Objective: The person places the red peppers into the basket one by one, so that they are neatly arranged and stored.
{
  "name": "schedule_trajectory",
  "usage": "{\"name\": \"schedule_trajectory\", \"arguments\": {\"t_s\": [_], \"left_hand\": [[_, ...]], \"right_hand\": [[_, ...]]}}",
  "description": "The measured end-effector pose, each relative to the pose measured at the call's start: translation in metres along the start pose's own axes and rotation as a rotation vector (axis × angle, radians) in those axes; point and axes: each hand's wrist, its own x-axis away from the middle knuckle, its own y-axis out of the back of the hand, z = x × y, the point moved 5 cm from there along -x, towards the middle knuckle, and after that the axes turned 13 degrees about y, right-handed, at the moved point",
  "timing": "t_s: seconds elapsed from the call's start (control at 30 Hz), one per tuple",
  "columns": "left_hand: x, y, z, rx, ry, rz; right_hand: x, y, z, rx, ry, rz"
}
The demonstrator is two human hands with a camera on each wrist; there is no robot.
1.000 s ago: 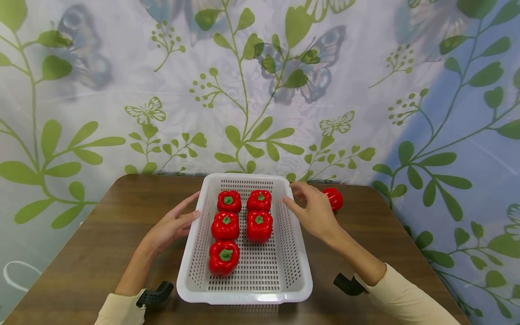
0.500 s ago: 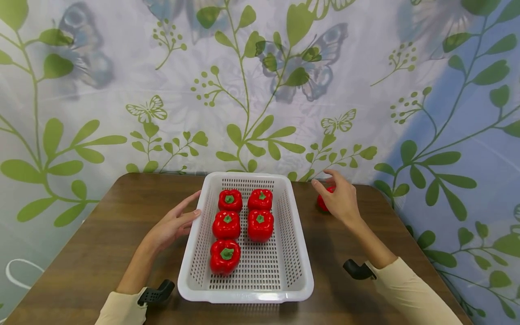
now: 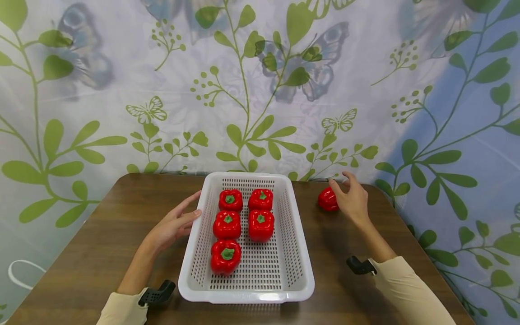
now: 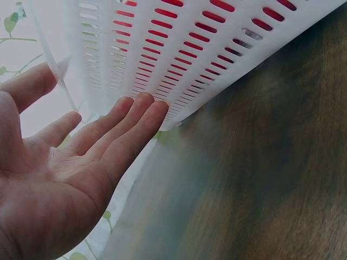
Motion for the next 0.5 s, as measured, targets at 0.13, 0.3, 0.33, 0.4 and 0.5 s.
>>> {"name": "schedule_trajectory", "arguments": {"t_s": [0.13,0.3,0.33,0.4,0.5], "left_hand": [[0.0,0.001,0.001,-0.001,0.001,-0.001],[0.0,0.002,0.002,-0.004,0.002,-0.002],[0.0,0.002,0.002,-0.006,0.004,-0.006],[-0.001,0.002,0.003,-0.005,0.006,-0.011],[-0.001,0.003,0.003,0.001,0.008,-0.016]], "right_hand": [[0.003,-0.004,-0.013,-0.009,-0.029,-0.006],[0.008,-0.011,-0.03,-0.01,-0.065,-0.015],[0.008,-0.013,-0.033,-0.008,-0.069,-0.017],[0.008,-0.016,-0.038,-0.003,-0.074,-0.021],[0.009,-0.02,-0.044,0.001,-0.083,-0.018]]}}
